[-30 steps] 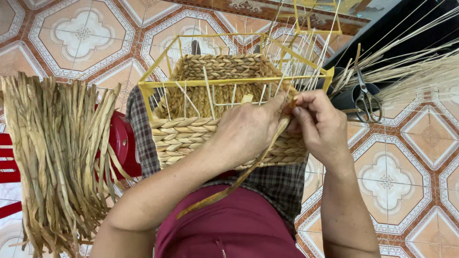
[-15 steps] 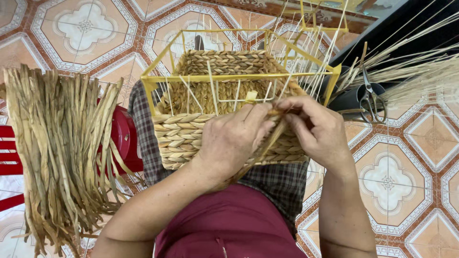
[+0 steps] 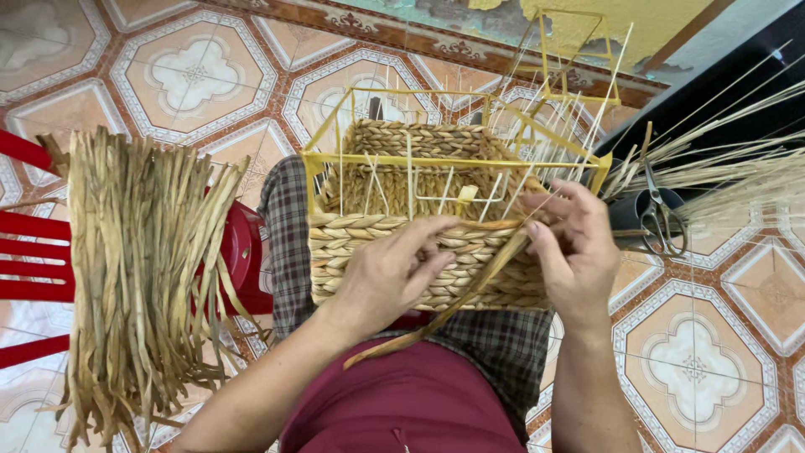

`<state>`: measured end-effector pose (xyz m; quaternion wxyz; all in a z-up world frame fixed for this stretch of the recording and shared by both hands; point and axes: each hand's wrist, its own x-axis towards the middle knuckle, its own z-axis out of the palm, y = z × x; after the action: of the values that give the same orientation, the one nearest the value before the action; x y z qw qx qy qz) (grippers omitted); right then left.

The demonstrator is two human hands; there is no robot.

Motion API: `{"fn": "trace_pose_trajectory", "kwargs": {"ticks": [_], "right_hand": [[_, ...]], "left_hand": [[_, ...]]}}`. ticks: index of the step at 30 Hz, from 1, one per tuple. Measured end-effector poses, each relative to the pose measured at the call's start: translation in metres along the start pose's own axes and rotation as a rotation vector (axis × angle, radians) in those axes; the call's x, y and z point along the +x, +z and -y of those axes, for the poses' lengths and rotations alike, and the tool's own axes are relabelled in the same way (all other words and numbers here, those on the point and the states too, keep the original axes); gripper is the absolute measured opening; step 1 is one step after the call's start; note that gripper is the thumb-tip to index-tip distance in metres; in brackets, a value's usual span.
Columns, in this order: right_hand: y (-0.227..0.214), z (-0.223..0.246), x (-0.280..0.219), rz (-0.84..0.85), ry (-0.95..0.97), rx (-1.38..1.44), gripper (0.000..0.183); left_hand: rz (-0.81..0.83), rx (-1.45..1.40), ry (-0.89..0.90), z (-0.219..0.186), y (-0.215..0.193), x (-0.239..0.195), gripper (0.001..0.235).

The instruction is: The person weaves a basket by hand, using dried palm leaves to interlace strands through a yellow wire frame. They repeatedly pull the leaves through the vertical supports and tighten the weave to build up the basket's side walls.

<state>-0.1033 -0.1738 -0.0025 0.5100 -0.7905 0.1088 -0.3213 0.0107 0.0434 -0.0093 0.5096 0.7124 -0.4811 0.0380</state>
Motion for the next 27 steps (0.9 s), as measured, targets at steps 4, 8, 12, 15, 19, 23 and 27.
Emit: {"fn": "trace_pose_trajectory", "kwargs": {"ticks": [4, 8, 12, 15, 19, 23, 27], "right_hand": [[-0.010, -0.024, -0.019, -0.240, -0.121, 0.130, 0.023], [-0.023, -0.046, -0.031, -0.412, -0.114, -0.015, 0.018], [-0.016, -0.048, -0.028, -0.267, -0.127, 0.118, 0.038], [-0.004, -0.050, -0.028, -0.194, 0.076, 0.366, 0.045], [-0.006, -0.054, -0.031, -0.127, -0.006, 0.276, 0.044], [-0.005, -0.057, -0.034, -0.119, -0.021, 0.278, 0.039], [0.002, -0.040, -0.034, -0.092, -0.051, 0.233, 0.040]], "left_hand": [[-0.136, -0.084, -0.060, 0.031, -0.023, -0.046, 0.028], [-0.426, -0.026, -0.287, 0.077, -0.062, -0.095, 0.027], [-0.669, 0.127, -0.521, 0.131, -0.112, -0.150, 0.026], [-0.753, 0.230, -0.693, 0.175, -0.150, -0.195, 0.030], [-0.721, 0.444, -0.849, 0.224, -0.172, -0.238, 0.019], [-0.629, 0.616, -0.962, 0.266, -0.175, -0.255, 0.009], [-0.593, 0.714, -0.952, 0.295, -0.169, -0.247, 0.008]]}}
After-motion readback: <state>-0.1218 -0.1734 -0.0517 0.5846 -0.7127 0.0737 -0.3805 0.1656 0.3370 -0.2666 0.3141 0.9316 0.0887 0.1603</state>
